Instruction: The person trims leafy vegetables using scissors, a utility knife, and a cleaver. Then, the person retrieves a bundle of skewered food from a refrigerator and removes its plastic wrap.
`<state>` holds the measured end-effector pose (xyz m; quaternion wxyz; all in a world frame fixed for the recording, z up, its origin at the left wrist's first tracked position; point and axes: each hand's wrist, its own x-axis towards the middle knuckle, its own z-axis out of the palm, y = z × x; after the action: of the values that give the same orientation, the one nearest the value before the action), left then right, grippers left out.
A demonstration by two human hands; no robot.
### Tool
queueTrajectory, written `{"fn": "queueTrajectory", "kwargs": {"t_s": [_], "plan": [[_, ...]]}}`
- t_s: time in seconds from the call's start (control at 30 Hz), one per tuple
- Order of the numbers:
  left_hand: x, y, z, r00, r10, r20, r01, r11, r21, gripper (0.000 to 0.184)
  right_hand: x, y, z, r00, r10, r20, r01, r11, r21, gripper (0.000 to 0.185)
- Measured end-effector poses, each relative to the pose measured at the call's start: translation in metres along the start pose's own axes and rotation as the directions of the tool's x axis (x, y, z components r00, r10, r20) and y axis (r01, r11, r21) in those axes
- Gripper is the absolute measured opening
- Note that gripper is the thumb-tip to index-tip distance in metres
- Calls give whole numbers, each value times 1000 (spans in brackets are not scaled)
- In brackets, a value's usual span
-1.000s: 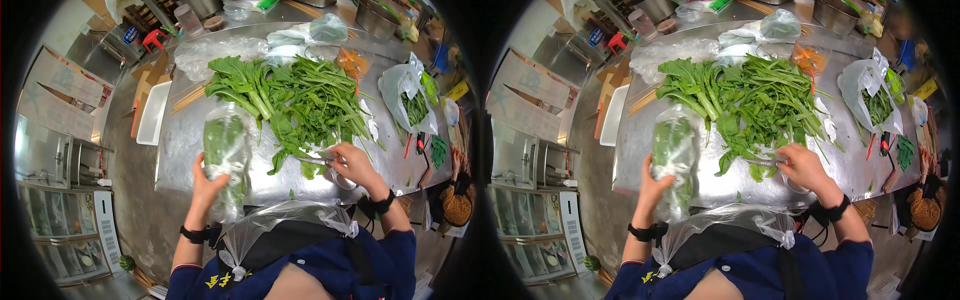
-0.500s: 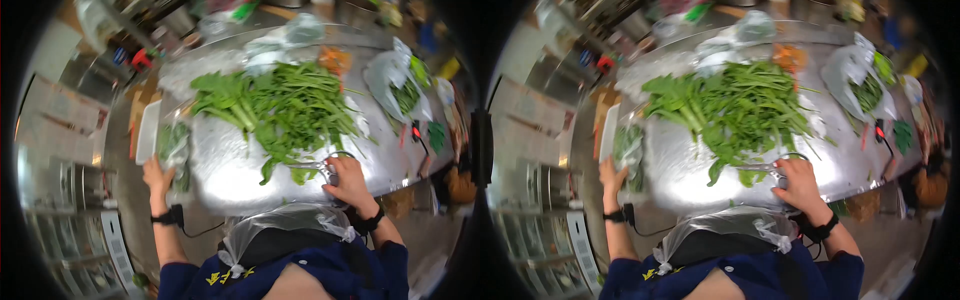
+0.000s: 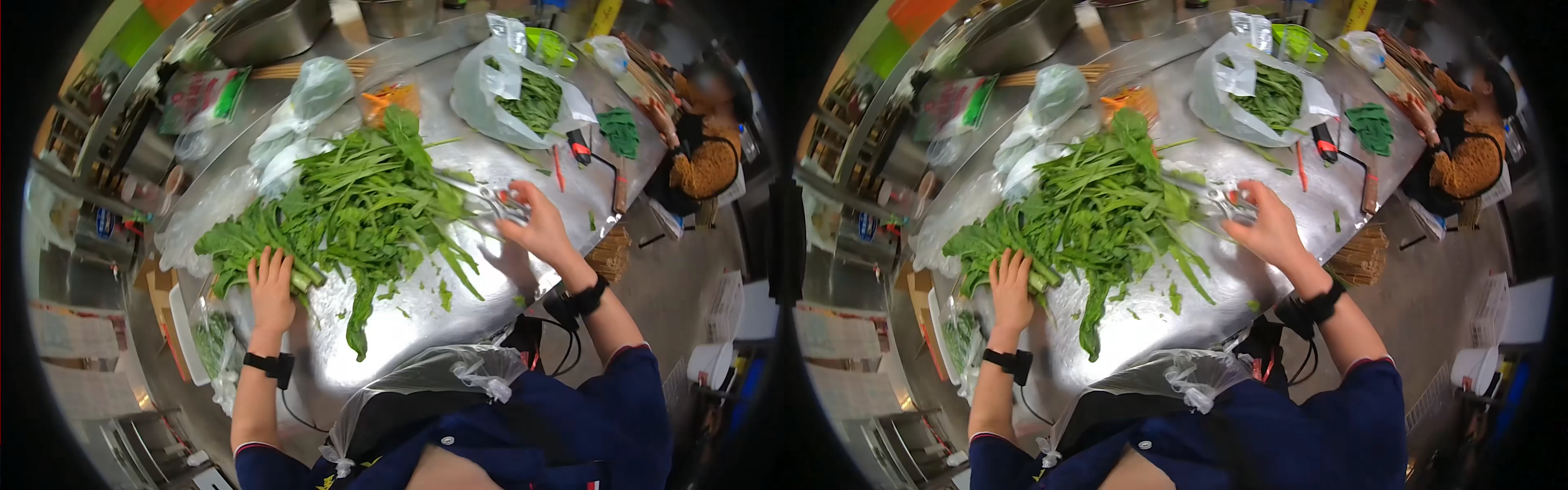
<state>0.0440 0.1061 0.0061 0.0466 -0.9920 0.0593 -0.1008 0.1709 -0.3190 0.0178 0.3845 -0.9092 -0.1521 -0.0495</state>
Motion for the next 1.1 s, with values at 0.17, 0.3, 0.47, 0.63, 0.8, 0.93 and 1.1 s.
{"fn": "queueTrajectory", "kwargs": {"t_s": [0.17,0.3,0.47,0.63,0.8,0.93,1.1], "plan": [[13,-14,-3,982,128,142,-130,992,4,63,31,59,-38,941,-145,-307,98,982,-164,41],[27,-19,-17,947,213,240,-223,975,14,66,18,190,-110,849,207,-486,-414,833,-368,35],[37,-13,-25,902,301,308,-315,949,-7,67,18,274,-137,802,430,-413,-590,679,-438,57],[28,12,-25,913,227,338,-197,973,-121,62,45,336,-172,765,546,342,-644,630,435,25],[14,39,-26,976,48,213,-9,983,-182,74,82,269,-207,795,552,249,-334,56,941,27],[-5,42,-42,987,-137,87,153,964,-216,74,70,250,-216,881,376,288,-241,-167,956,42],[-51,35,-46,920,-360,-155,335,927,-167,52,14,246,-183,836,440,328,-406,94,909,43]]}}
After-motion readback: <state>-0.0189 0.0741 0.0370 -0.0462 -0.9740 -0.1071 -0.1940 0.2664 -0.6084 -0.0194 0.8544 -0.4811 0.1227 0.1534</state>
